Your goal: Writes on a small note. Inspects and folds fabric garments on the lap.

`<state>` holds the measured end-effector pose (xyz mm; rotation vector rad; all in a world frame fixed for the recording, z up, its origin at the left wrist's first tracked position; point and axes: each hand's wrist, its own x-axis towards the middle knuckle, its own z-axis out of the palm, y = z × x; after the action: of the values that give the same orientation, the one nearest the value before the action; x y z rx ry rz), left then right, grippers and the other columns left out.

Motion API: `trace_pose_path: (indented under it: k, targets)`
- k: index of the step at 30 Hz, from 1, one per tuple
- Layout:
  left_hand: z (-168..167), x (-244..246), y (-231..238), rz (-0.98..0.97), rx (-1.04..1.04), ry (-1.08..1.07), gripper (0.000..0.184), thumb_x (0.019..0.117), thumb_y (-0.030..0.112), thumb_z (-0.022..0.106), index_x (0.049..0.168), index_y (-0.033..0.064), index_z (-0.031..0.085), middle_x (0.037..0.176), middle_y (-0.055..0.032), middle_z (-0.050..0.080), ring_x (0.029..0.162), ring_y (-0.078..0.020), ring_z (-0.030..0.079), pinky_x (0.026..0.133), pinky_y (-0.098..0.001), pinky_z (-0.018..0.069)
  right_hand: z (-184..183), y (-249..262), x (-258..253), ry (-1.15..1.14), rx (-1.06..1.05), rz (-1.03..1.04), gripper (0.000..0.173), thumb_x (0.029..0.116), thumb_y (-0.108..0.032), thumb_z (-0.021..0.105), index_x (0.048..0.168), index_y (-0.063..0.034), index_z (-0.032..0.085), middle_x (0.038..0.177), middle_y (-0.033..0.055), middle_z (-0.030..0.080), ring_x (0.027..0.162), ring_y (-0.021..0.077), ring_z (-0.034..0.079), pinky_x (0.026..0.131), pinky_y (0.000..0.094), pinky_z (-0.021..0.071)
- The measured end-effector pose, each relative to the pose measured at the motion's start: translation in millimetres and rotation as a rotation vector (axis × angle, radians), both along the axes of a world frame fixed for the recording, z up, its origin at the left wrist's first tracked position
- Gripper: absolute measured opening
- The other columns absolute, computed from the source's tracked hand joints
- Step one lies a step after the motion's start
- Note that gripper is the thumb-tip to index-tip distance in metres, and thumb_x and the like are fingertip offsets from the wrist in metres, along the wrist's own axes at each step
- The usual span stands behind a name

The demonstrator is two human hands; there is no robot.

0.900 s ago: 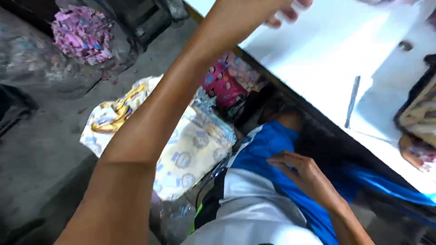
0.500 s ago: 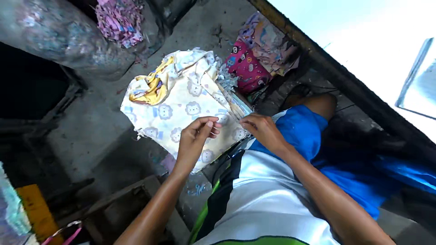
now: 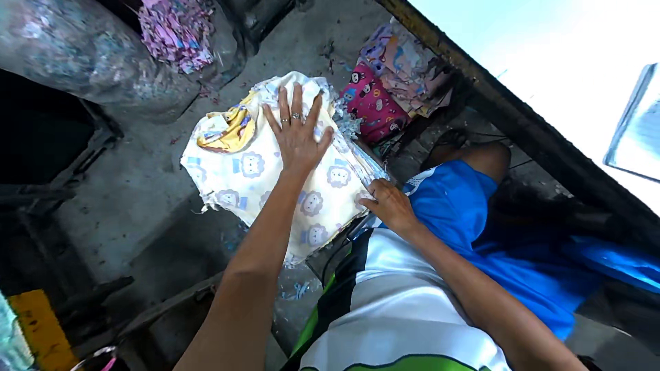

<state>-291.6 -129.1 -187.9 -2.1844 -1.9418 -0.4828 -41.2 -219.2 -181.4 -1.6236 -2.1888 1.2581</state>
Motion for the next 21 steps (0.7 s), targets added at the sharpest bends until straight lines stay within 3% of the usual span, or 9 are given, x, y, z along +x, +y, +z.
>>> trace_pose_path:
  k: [5,7,9,11,12,13,17,19,21]
  targets:
    - [15.9,-10.4,-8.5,-0.062,-0.109,-0.042,0.063,0.1012,0.061,0.043,0.155,0.0302,0.047,0.169,-0.0134,0.026,0.157,-0.0419,0.011,0.117,-0.0760,-0.0001,3.7,-7.4,9.3,0.109,0.018,-0.054,0.026,0.0963,-0.024,0.073,0.104,0.0001,0.068,0.095,0.0166,0.067,0.085,0.0320,0.067,0.076,0.0522,0.0549]
    - [36.8,-6.2,-24.8,-0.086,-0.117,-0.161,0.056,0.1025,0.049,0.050,0.152,0.0241,0.052,0.166,-0.0162,0.030,0.157,-0.0412,0.015,0.120,-0.0717,0.0029,6.7,-13.8,15.6,0.164,0.008,-0.054,0.021,0.0987,-0.020,0.069,0.107,-0.0010,0.070,0.093,0.0147,0.068,0.079,0.0286,0.066,0.075,0.0497,0.0546]
    - [60.9,11.2,-51.3,-0.093,-0.087,-0.335,0.038,0.1032,0.027,0.055,0.135,0.0091,0.065,0.152,-0.0215,0.048,0.146,-0.0390,0.038,0.120,-0.0580,0.0260,8.3,-19.5,22.3,0.197,0.025,-0.061,0.021,0.0990,-0.021,0.069,0.103,-0.0013,0.072,0.091,0.0132,0.067,0.077,0.0265,0.064,0.074,0.0481,0.0545]
    - [77.6,35.4,-82.6,-0.119,-0.137,-0.443,0.027,0.1025,0.013,0.056,0.121,-0.0004,0.069,0.128,-0.0232,0.062,0.113,-0.0324,0.063,0.095,-0.0449,0.0528,11.2,-22.4,26.6,0.214,0.039,-0.085,0.022,0.0975,-0.024,0.071,0.097,-0.0021,0.071,0.087,0.0116,0.066,0.074,0.0250,0.063,0.070,0.0474,0.0533]
    - [79.3,45.7,-97.0,-0.166,-0.194,-0.480,0.024,0.1009,0.006,0.057,0.119,-0.0016,0.069,0.122,-0.0221,0.064,0.096,-0.0292,0.067,0.081,-0.0418,0.0569,12.1,-22.7,27.5,0.221,0.053,-0.092,0.023,0.0970,-0.025,0.071,0.096,-0.0028,0.071,0.086,0.0107,0.066,0.072,0.0241,0.062,0.069,0.0469,0.0528]
    - [77.5,53.5,-109.8,-0.228,-0.269,-0.497,0.024,0.1003,0.002,0.057,0.121,-0.0001,0.070,0.123,-0.0196,0.065,0.089,-0.0276,0.069,0.075,-0.0413,0.0581,12.8,-22.7,28.0,0.231,0.067,-0.094,0.022,0.0973,-0.025,0.071,0.096,-0.0035,0.071,0.086,0.0100,0.066,0.072,0.0234,0.063,0.069,0.0465,0.0531]
    - [55.6,66.6,-124.2,-0.399,-0.448,-0.427,0.028,0.1022,0.013,0.061,0.129,0.0091,0.070,0.132,-0.0084,0.067,0.096,-0.0236,0.072,0.078,-0.0408,0.0594,18.5,-25.4,30.4,0.273,0.104,-0.078,0.017,0.0996,-0.021,0.067,0.098,-0.0046,0.073,0.088,0.0086,0.066,0.074,0.0213,0.064,0.069,0.0439,0.0549]
    - [47.1,66.6,-121.6,-0.384,-0.469,-0.429,0.015,0.0996,0.010,0.064,0.108,0.0073,0.076,0.112,-0.0084,0.072,0.093,-0.0230,0.071,0.080,-0.0406,0.0587,21.9,-27.3,32.1,0.271,0.114,-0.043,0.019,0.1003,-0.023,0.065,0.097,-0.0051,0.072,0.089,0.0079,0.066,0.075,0.0208,0.065,0.068,0.0431,0.0546]
    - [45.0,67.0,-120.6,-0.359,-0.469,-0.417,0.011,0.0981,0.008,0.065,0.096,0.0058,0.076,0.104,-0.0087,0.071,0.088,-0.0220,0.070,0.079,-0.0383,0.0579,25.4,-30.8,32.1,0.246,0.126,-0.004,0.022,0.1009,-0.025,0.064,0.096,-0.0047,0.072,0.090,0.0088,0.067,0.076,0.0224,0.065,0.068,0.0446,0.0544]
